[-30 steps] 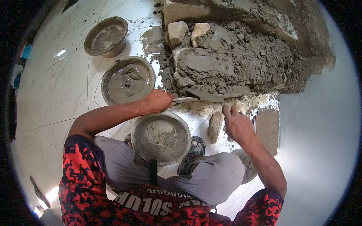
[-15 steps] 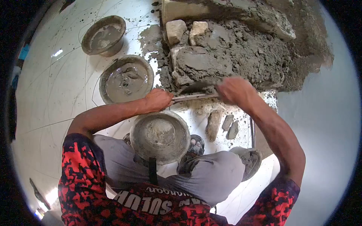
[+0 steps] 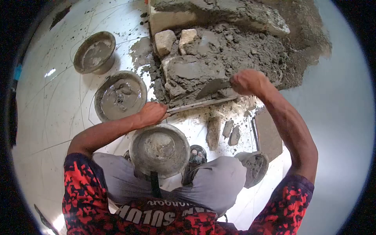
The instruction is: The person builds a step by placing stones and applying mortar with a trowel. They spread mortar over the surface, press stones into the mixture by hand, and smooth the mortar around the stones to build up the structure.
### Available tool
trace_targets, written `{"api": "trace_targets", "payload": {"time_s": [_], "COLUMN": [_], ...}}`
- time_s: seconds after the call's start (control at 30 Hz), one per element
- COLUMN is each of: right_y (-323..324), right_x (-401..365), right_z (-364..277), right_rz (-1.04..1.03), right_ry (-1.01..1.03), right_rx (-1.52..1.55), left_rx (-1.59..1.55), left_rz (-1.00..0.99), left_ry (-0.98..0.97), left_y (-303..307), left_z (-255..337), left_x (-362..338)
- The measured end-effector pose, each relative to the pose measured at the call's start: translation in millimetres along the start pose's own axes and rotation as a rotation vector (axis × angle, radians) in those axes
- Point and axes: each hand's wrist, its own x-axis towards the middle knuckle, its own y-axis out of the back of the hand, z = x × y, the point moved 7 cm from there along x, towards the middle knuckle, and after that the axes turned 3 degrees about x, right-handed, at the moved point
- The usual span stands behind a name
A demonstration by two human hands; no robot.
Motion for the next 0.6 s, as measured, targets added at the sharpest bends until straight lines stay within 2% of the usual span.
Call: {"api": "trace_targets", "payload": {"time_s": [0.03,0.1,0.13,0.3,0.37,0.4,0.43,0.5,0.53,0.6], "right_y": [4,18,21,31,-2,-1,7,23,36,38], "right_x": [0,-12,-20,-52,-31,-23,-21,-32,-41,-43], "right_z": [11,20,28,32,57,66,75,82,70,69], "right_rz": [0.001,-0.069,0.076,0.033,-0.021,-0.063,-0.051,-0.086,-0.078,-0.004], "right_ry": [-0.009,-0.083,-0.013,0.025,-0.102,-0.193,-0.2,-0.321,-0.231,-0.177], "right_rx": [0.001,-0.005,-0.017,0.0,-0.064,-0.044,-0.045,0.122,0.018,-0.016], "left_rx": [0.003,-0.023,-0.025,-0.016,-0.024,-0.021,-0.009,0.007,0.014,-0.005], "left_rz": [-0.039,0.006,-0.007,-0.022,0.0,-0.023,-0.015,-0.023,-0.008,-0.032], "left_ry": [0.028,-0.005,0.008,0.048,0.055,0.042,0.04,0.039,0.041,0.051], "left_y": [-2,-4,-3,0,2,0,0,-1,2,10], "left_z": [-2,-1,0,-4,-4,-5,-7,-4,-2,-2], "left_x": [0,-2,-3,-3,-3,-2,0,-2,-4,-4]}}
